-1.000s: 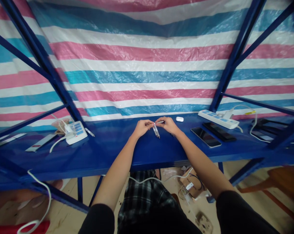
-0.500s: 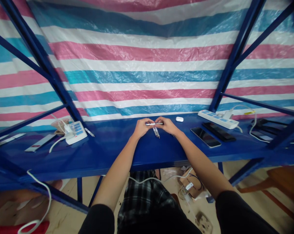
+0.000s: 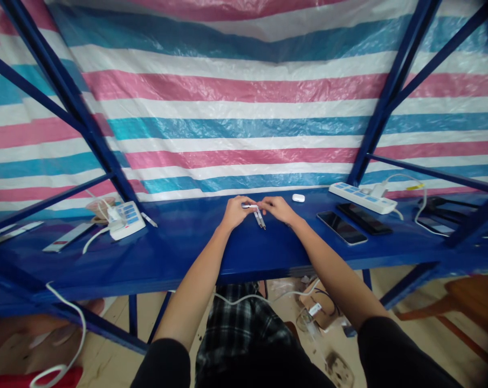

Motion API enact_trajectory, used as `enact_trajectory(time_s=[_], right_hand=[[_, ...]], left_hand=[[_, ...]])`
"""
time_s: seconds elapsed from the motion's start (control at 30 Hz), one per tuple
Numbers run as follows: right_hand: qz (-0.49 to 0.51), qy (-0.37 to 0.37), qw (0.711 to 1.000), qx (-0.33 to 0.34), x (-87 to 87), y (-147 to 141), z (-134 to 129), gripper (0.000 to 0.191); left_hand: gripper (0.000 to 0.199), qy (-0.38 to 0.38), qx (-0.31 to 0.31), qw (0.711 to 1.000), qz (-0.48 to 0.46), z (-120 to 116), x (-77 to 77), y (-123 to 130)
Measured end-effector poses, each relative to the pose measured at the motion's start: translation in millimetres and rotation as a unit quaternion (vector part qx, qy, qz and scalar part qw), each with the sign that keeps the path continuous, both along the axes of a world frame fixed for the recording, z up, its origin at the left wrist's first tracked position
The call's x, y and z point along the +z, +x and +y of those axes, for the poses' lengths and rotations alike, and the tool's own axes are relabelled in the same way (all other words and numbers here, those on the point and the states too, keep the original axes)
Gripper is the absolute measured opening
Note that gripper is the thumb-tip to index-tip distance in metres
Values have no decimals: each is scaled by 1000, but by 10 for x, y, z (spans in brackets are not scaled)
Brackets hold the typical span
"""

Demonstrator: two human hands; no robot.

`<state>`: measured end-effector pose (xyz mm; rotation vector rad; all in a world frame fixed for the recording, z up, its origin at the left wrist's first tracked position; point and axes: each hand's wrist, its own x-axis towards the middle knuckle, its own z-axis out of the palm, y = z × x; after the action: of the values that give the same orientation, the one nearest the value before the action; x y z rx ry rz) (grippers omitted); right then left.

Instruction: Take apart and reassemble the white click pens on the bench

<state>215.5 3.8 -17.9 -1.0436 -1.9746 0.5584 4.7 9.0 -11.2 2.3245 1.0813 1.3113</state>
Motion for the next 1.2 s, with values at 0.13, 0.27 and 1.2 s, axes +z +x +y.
enact_trajectory(time_s=[0.13, 0.27, 1.2], right_hand=[[0, -3, 1000, 1, 14, 3, -18, 33], [-15, -5, 1000, 13, 22, 4, -28, 36], [-24, -63, 998, -4, 9, -2, -3, 51]], left_hand=[[15, 7, 3, 1000, 15, 0, -2, 2], [15, 11, -1, 1000, 16, 5, -8, -1], [30, 62, 5, 996, -58, 48, 23, -16]])
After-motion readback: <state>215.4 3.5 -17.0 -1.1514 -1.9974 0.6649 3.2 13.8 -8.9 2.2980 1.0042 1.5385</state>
